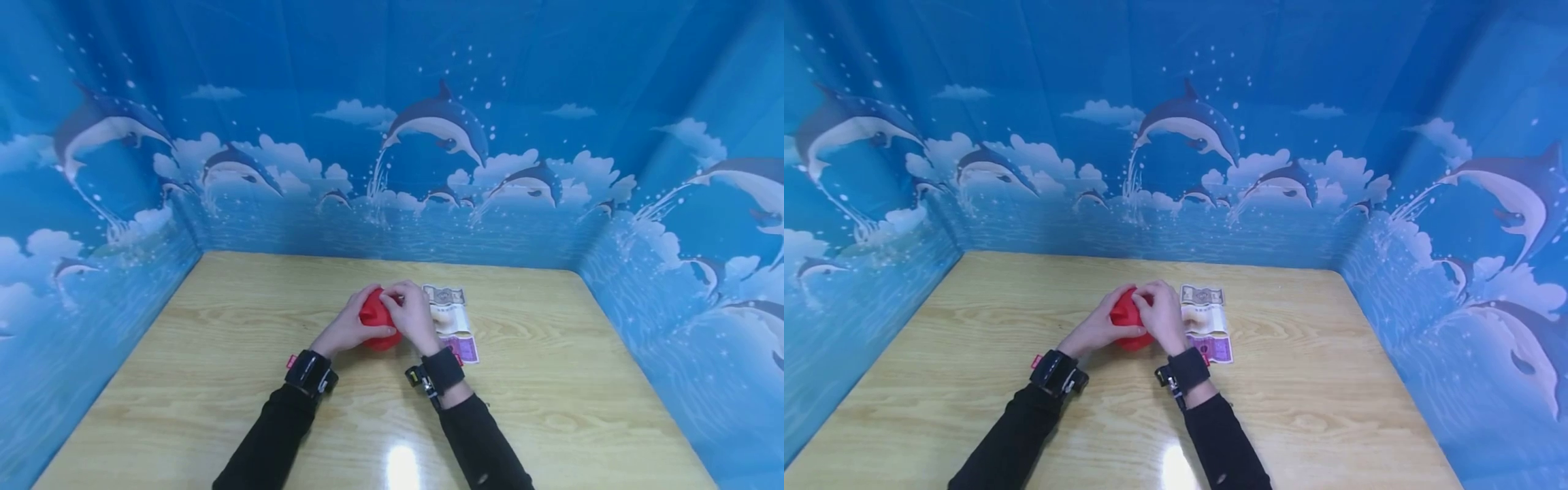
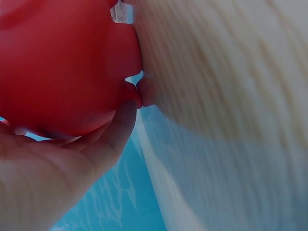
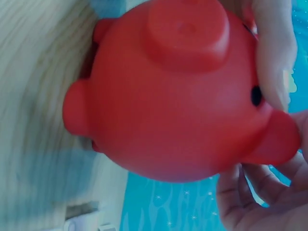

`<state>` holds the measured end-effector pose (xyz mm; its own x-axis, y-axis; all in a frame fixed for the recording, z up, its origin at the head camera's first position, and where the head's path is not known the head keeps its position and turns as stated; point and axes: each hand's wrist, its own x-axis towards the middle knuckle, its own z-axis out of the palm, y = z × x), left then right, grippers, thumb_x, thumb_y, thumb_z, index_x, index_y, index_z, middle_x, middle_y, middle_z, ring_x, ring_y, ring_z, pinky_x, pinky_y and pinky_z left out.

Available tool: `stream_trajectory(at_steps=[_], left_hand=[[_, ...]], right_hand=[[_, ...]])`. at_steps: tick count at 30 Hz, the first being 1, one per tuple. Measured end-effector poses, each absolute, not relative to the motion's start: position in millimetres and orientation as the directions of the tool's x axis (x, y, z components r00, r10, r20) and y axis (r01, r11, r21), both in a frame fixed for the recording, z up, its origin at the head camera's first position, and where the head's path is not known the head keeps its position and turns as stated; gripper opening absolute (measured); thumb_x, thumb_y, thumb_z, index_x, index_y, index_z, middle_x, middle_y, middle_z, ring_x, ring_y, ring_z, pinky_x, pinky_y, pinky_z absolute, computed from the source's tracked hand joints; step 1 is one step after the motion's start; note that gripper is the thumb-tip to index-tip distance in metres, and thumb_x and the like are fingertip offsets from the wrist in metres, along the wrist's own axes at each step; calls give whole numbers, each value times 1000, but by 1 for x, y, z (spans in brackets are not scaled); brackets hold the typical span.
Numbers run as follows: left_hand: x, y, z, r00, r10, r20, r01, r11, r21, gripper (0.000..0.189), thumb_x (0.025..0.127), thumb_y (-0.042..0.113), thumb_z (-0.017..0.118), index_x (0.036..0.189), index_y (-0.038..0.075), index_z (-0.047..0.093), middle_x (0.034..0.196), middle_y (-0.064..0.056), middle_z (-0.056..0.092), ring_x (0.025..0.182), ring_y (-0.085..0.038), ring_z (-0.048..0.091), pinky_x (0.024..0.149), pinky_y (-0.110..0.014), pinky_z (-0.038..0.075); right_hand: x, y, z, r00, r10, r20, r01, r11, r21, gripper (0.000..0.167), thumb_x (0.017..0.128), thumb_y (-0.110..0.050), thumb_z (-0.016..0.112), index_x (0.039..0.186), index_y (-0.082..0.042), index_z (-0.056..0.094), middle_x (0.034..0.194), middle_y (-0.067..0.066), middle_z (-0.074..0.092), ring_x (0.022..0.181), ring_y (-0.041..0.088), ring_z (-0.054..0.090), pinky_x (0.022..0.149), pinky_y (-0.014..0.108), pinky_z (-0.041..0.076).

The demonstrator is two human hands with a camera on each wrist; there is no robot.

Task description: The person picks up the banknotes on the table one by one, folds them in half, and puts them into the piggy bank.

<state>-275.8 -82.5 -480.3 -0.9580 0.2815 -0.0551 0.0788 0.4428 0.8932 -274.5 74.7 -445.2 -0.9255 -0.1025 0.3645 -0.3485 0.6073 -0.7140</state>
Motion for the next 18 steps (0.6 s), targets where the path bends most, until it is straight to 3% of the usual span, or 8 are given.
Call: stream_trajectory(at_steps=[7, 12, 18], left_hand=[[-275, -85, -478, -958, 281, -59, 73, 435, 898, 101, 69, 47, 86, 151, 37, 28, 144, -2, 39, 125, -28, 46, 89, -44, 55], [-275, -85, -478, -958, 282, -55, 73, 426, 902, 103, 68, 46, 87, 151, 37, 28, 144, -2, 39, 127, -29, 45, 87, -45, 56], [-275, -84, -479, -959, 276, -71, 53, 417, 907, 102, 68, 45, 87, 151, 38, 28, 144, -1, 40, 128, -28, 45, 88, -44, 56]], right_hand=[[-275, 84, -443, -890, -233, 392, -449, 603, -659, 14, 94, -12, 64, 100, -6, 74, 104, 9, 70, 102, 24, 65, 90, 39, 53], [-268, 101, -441, -895, -302, 327, -443, 531, -722, 21, 99, -10, 55, 113, -9, 71, 116, 6, 69, 111, 21, 63, 92, 39, 54], [-264, 117, -444, -894, -369, 255, -421, 492, -762, 27, 101, -12, 53, 124, -11, 67, 128, 4, 66, 121, 20, 60, 99, 40, 51]])
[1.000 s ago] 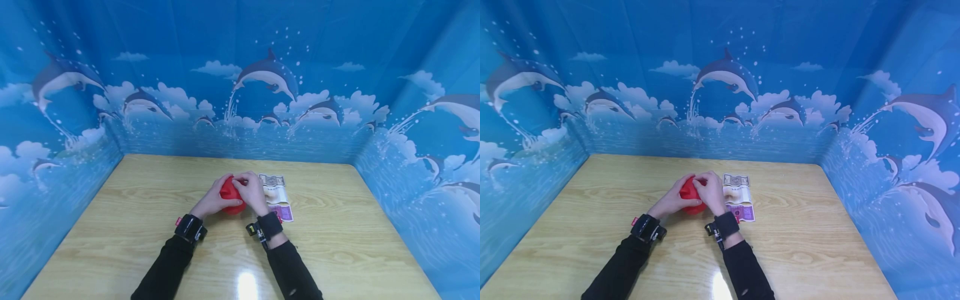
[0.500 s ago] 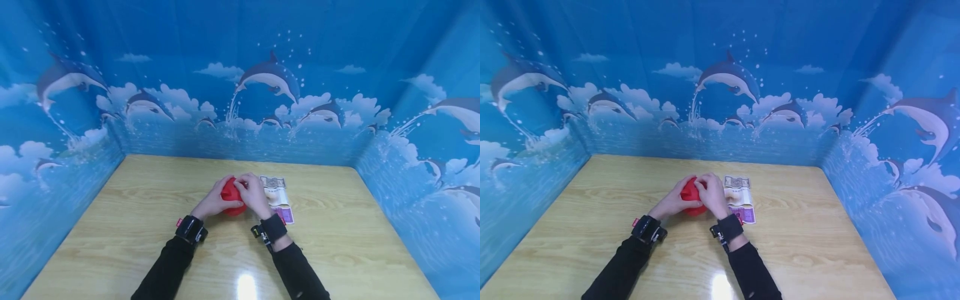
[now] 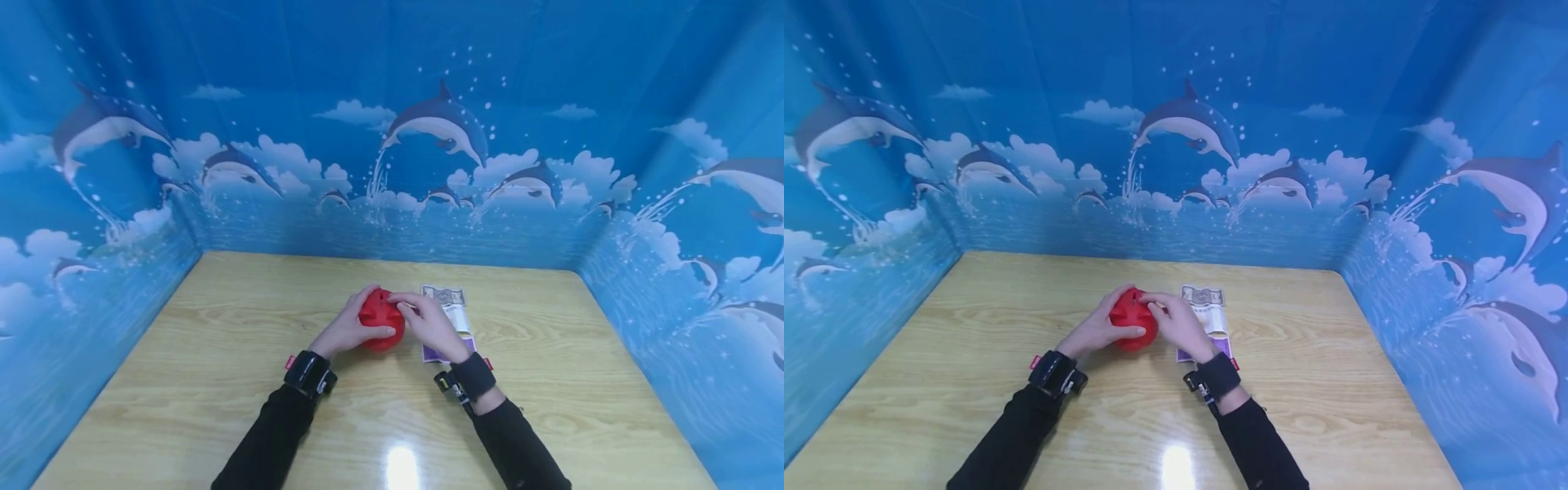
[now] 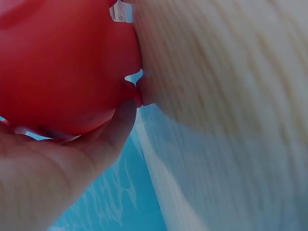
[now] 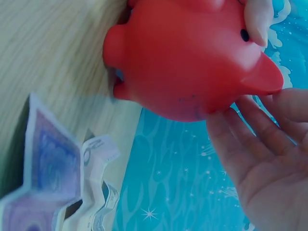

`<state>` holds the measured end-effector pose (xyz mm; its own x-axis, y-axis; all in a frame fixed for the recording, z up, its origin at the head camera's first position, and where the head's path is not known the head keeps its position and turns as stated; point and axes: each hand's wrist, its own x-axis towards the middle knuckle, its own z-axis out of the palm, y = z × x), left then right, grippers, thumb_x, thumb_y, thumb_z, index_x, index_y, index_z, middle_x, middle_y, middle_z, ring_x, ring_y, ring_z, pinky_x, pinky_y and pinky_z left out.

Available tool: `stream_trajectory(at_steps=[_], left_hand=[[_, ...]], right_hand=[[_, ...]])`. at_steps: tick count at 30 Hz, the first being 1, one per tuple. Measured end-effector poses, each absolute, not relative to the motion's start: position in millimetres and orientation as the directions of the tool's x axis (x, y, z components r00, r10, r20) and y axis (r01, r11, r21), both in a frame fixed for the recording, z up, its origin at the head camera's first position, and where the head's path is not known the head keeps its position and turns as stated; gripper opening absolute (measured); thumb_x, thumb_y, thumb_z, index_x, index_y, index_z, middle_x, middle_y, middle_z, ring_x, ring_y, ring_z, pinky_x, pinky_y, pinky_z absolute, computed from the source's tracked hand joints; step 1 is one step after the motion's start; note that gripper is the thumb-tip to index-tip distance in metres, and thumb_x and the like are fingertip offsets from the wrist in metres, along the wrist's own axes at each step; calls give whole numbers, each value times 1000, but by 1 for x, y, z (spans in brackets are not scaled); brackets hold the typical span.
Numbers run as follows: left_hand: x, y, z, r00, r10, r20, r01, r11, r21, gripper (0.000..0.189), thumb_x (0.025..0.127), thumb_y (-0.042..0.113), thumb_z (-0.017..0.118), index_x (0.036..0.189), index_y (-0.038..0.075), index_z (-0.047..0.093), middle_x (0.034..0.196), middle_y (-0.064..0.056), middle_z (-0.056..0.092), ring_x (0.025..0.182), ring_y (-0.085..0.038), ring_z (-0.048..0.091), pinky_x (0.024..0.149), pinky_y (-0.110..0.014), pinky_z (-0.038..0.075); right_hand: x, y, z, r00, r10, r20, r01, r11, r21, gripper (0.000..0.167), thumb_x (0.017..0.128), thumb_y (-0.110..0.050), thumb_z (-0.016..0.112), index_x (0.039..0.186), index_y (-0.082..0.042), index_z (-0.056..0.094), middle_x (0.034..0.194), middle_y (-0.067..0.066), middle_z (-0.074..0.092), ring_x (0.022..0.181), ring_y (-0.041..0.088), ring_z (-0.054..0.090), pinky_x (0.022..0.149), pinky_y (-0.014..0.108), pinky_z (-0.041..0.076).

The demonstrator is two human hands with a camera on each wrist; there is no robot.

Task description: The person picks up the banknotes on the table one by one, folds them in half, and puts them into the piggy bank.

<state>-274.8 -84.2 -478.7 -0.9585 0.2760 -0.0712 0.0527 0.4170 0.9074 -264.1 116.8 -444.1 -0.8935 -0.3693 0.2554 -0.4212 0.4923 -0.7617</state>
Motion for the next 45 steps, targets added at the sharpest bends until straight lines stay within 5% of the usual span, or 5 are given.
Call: stream_trajectory(at_steps=[21, 33, 45], left_hand=[[-270, -80, -464, -975, 222, -15, 103, 508, 855, 99, 69, 50, 85, 151, 31, 33, 145, -4, 42, 128, -30, 45, 86, -48, 57], [-259, -63, -440, -975, 133, 175, 219, 496, 840, 73, 79, 49, 78, 142, 27, 49, 140, -3, 51, 123, -25, 51, 89, -48, 56], [-249, -36, -434, -865, 221, 450, 484, 602, 635, 39, 86, 26, 77, 121, 12, 67, 123, -6, 66, 116, -23, 61, 92, -38, 55]], right_hand=[[-259, 172, -447, -903, -342, 260, -419, 571, -705, 25, 99, -17, 59, 119, -8, 70, 119, 7, 70, 112, 23, 64, 90, 39, 56], [-263, 187, -443, -909, -355, 220, -406, 630, -662, 25, 97, -14, 61, 117, -4, 70, 117, 12, 70, 109, 28, 65, 89, 40, 56], [-267, 207, -443, -916, -401, -24, -323, 769, -551, 31, 90, -6, 67, 121, -2, 67, 115, 16, 70, 107, 31, 65, 94, 47, 53]])
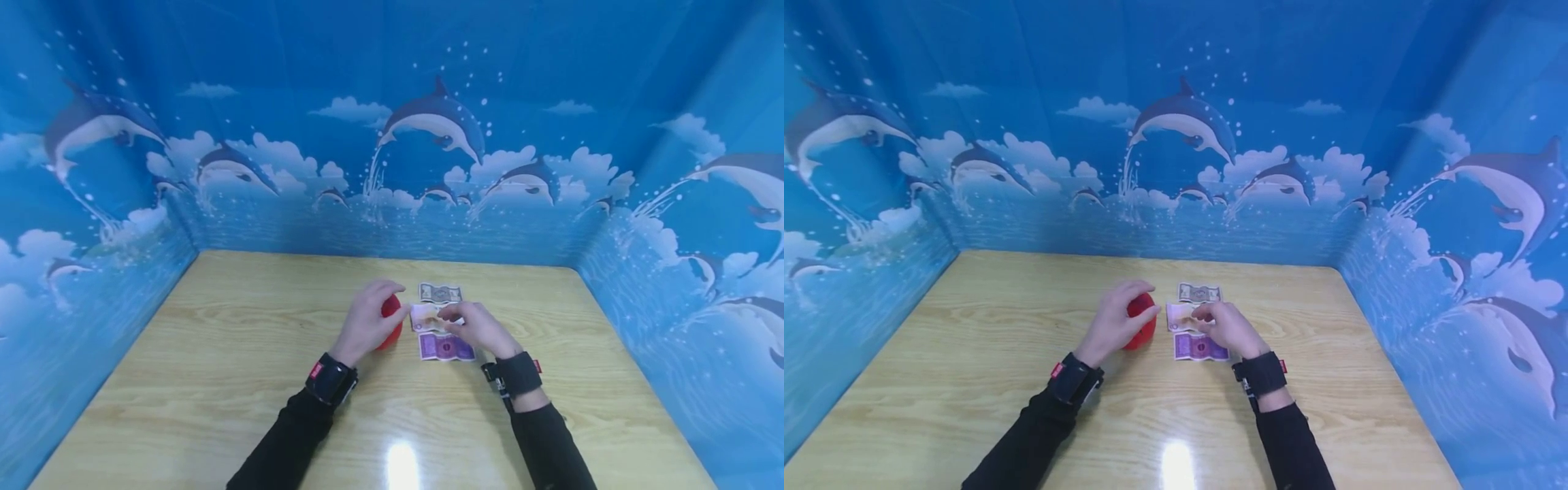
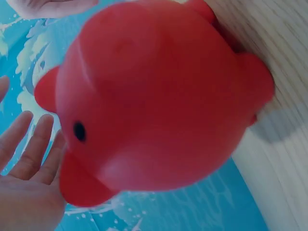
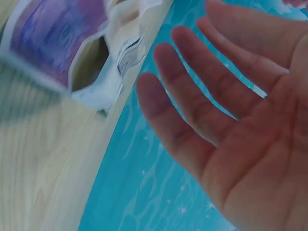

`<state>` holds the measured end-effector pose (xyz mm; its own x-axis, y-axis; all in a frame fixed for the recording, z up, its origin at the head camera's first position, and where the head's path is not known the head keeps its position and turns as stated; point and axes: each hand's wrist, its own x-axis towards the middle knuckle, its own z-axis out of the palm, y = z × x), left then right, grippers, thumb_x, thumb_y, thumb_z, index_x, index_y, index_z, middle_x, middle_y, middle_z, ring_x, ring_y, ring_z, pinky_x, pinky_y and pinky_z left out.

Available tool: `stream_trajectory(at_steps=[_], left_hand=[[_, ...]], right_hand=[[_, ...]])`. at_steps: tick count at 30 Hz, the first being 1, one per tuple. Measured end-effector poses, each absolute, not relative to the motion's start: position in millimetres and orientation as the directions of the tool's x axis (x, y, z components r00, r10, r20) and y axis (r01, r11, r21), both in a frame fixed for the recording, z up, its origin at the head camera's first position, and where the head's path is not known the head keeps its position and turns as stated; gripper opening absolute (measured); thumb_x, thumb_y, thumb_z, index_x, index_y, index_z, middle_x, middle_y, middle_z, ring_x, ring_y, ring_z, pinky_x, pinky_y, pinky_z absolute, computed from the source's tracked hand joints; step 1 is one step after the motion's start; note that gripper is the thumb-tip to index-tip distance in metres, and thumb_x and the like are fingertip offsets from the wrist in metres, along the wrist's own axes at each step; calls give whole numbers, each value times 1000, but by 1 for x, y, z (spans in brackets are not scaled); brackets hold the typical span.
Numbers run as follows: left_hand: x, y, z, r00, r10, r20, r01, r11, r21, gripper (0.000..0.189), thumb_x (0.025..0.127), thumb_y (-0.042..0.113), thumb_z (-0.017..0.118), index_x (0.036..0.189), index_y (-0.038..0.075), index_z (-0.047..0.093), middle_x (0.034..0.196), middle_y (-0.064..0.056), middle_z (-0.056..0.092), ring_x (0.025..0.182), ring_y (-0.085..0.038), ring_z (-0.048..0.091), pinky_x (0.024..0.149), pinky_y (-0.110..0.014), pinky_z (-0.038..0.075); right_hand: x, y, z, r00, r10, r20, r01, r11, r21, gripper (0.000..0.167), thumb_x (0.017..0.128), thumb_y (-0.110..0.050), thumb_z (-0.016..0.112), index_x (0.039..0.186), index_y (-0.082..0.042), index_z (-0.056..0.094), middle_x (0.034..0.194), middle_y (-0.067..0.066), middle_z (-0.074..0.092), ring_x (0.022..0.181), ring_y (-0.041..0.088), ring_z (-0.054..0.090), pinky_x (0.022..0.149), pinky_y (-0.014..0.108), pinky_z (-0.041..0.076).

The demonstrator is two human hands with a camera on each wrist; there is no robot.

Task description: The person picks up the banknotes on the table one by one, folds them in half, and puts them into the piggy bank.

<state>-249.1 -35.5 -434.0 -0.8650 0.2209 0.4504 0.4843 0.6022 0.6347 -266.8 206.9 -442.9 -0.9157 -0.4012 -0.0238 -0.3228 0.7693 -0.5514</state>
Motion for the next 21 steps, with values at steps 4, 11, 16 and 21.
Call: stream_trajectory(at_steps=[4, 11, 16, 21], left_hand=[[-244, -27, -433, -843, 262, 470, 515, 644, 565, 38, 86, 26, 76, 121, 12, 68, 122, -5, 66, 118, -21, 60, 97, -37, 53], [-239, -14, -438, -727, 453, 515, 666, 648, 370, 29, 88, 23, 74, 115, 11, 72, 113, -2, 69, 110, -16, 62, 95, -30, 52], [-234, -4, -442, -686, 567, 456, 717, 634, 289, 23, 91, 24, 71, 112, 15, 73, 106, 3, 73, 103, -12, 65, 90, -26, 54], [-232, 6, -451, -667, 636, 387, 740, 625, 248, 15, 90, 22, 71, 103, 16, 75, 91, 6, 72, 81, -6, 64, 72, -19, 53]], right_hand=[[-267, 209, -446, -909, -405, -101, -299, 801, -519, 37, 85, -3, 70, 121, -1, 66, 119, 17, 68, 112, 34, 62, 98, 50, 50], [-267, 212, -452, -890, -406, -205, -280, 844, -456, 45, 77, -3, 78, 120, 3, 65, 113, 17, 69, 108, 32, 63, 97, 47, 50], [-267, 212, -453, -888, -405, -219, -270, 842, -467, 44, 73, -1, 80, 115, 2, 67, 105, 14, 70, 100, 29, 64, 93, 45, 52], [-266, 212, -455, -880, -423, -216, -289, 838, -463, 36, 69, 1, 82, 103, -3, 71, 92, 6, 69, 88, 22, 61, 83, 38, 52]])
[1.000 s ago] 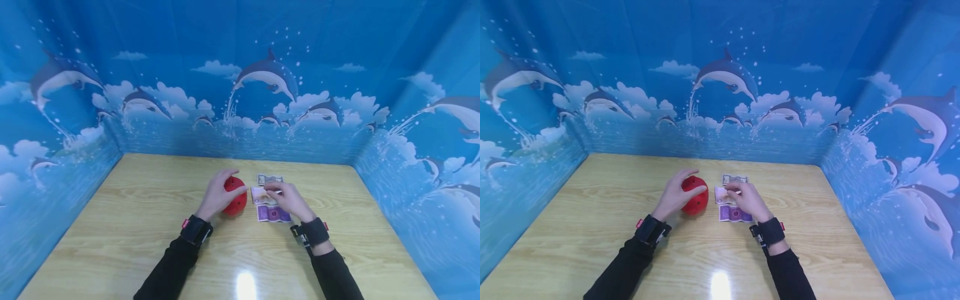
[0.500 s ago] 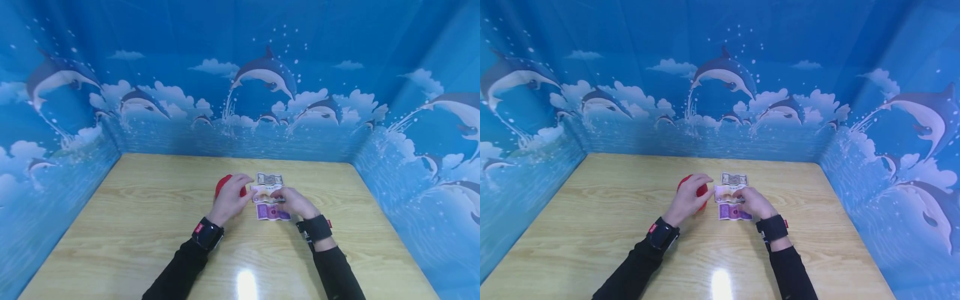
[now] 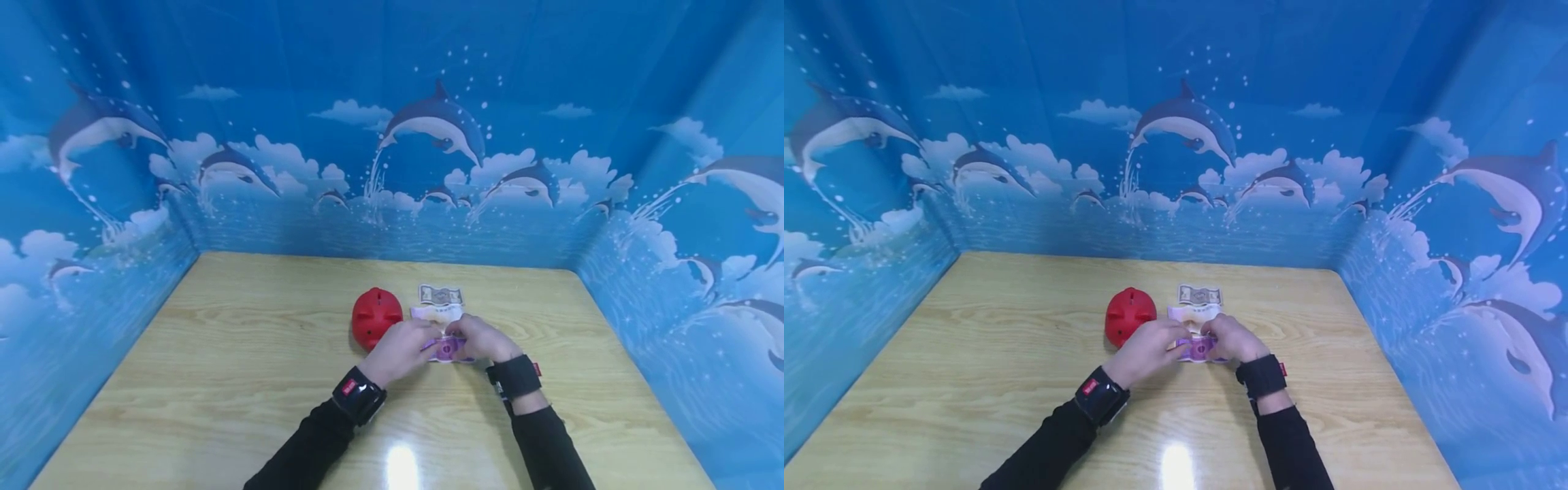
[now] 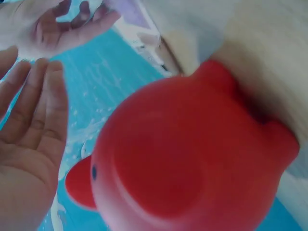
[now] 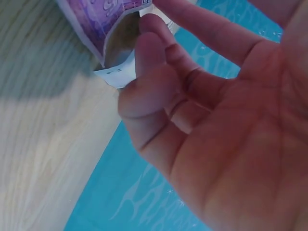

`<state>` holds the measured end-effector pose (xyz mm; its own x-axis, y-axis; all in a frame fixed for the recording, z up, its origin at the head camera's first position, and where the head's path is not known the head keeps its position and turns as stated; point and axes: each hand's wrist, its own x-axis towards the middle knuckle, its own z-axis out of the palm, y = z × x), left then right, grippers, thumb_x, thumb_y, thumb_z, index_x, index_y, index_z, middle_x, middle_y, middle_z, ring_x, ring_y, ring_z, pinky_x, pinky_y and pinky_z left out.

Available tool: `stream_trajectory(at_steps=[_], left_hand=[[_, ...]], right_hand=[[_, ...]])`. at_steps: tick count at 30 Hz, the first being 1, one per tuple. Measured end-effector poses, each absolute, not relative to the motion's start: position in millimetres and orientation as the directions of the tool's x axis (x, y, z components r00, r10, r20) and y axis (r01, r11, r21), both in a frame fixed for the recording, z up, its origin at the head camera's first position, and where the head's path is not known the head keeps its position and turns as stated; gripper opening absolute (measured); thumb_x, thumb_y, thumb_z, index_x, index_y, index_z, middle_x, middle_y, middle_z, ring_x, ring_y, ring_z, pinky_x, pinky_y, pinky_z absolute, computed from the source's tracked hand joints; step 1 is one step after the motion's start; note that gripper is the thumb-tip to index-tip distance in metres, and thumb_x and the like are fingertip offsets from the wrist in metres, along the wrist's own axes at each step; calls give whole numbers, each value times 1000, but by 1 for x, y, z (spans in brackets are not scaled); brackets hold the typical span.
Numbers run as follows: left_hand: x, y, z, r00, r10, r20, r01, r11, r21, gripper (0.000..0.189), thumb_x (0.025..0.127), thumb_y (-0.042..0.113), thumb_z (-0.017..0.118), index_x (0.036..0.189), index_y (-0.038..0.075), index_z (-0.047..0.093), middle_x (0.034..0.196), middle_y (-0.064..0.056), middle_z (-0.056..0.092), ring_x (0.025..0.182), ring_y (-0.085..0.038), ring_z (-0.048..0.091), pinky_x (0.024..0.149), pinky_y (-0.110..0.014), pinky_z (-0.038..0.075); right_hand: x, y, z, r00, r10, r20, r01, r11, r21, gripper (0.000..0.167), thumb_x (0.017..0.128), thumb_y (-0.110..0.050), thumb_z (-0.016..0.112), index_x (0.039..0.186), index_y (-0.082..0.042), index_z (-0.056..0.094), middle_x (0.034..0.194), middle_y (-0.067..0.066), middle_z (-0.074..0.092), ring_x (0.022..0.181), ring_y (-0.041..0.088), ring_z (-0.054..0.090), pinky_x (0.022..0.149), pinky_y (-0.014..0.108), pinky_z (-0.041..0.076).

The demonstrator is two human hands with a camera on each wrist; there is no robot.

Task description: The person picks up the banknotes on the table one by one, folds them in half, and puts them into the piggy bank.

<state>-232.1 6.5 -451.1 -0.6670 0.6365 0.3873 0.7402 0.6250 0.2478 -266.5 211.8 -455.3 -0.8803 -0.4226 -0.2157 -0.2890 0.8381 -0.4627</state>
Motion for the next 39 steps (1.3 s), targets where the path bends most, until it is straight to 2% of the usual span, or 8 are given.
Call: stream_trajectory(at_steps=[4, 9, 17, 20, 23, 27, 32, 39], left_hand=[[-233, 13, -458, -680, 646, 347, 730, 641, 236, 5, 88, 20, 73, 91, 16, 75, 80, 8, 65, 68, -3, 55, 61, -17, 47], [-235, 17, -465, -736, 624, 263, 677, 682, 277, 6, 89, 20, 72, 90, 16, 74, 78, 7, 61, 66, -4, 52, 56, -16, 43], [-237, 21, -473, -797, 578, 174, 600, 728, 332, 10, 89, 22, 72, 95, 14, 74, 81, 4, 58, 66, -7, 51, 55, -18, 41], [-234, 23, -476, -803, 570, 177, 595, 742, 308, 18, 89, 22, 72, 104, 13, 74, 92, 0, 62, 76, -11, 55, 62, -20, 47], [-231, 24, -478, -803, 561, 203, 596, 747, 295, 37, 89, 22, 73, 123, 11, 66, 114, -6, 63, 100, -17, 60, 81, -27, 55], [-229, 24, -479, -804, 548, 232, 595, 742, 310, 55, 87, 18, 73, 137, 9, 52, 130, -11, 58, 120, -22, 56, 99, -33, 51], [-228, 23, -478, -835, 508, 212, 549, 735, 397, 55, 88, 9, 69, 139, 9, 50, 125, -12, 61, 110, -22, 62, 91, -34, 55], [-230, 24, -476, -868, 437, 236, 493, 704, 511, 44, 86, 1, 67, 128, 11, 58, 106, -9, 66, 82, -17, 65, 63, -23, 52]], right_hand=[[-264, 210, -456, -887, -413, -209, -295, 852, -432, 39, 68, 0, 84, 104, -3, 70, 96, 7, 67, 91, 22, 60, 86, 40, 51], [-261, 208, -457, -892, -405, -200, -304, 867, -395, 43, 65, -1, 85, 105, -2, 69, 100, 10, 62, 93, 23, 58, 89, 43, 51], [-259, 204, -461, -909, -391, -148, -306, 863, -402, 43, 62, 3, 85, 99, -5, 65, 99, 9, 59, 90, 22, 57, 84, 39, 52], [-260, 202, -463, -920, -366, -139, -288, 874, -391, 45, 60, 4, 84, 98, -7, 63, 98, 9, 57, 87, 21, 55, 80, 38, 52], [-259, 202, -464, -930, -347, -124, -282, 886, -368, 46, 60, 3, 85, 97, -8, 61, 96, 10, 53, 83, 21, 53, 75, 36, 51], [-257, 202, -463, -931, -355, -78, -306, 882, -359, 44, 61, 4, 83, 94, -8, 57, 93, 9, 48, 79, 20, 52, 69, 34, 50], [-256, 202, -461, -921, -389, -27, -356, 869, -344, 38, 65, 4, 82, 88, -8, 54, 86, 5, 50, 76, 18, 50, 68, 33, 47], [-260, 202, -460, -916, -400, 14, -372, 838, -400, 32, 71, 8, 75, 88, -11, 56, 80, 2, 62, 76, 17, 57, 69, 34, 50]])
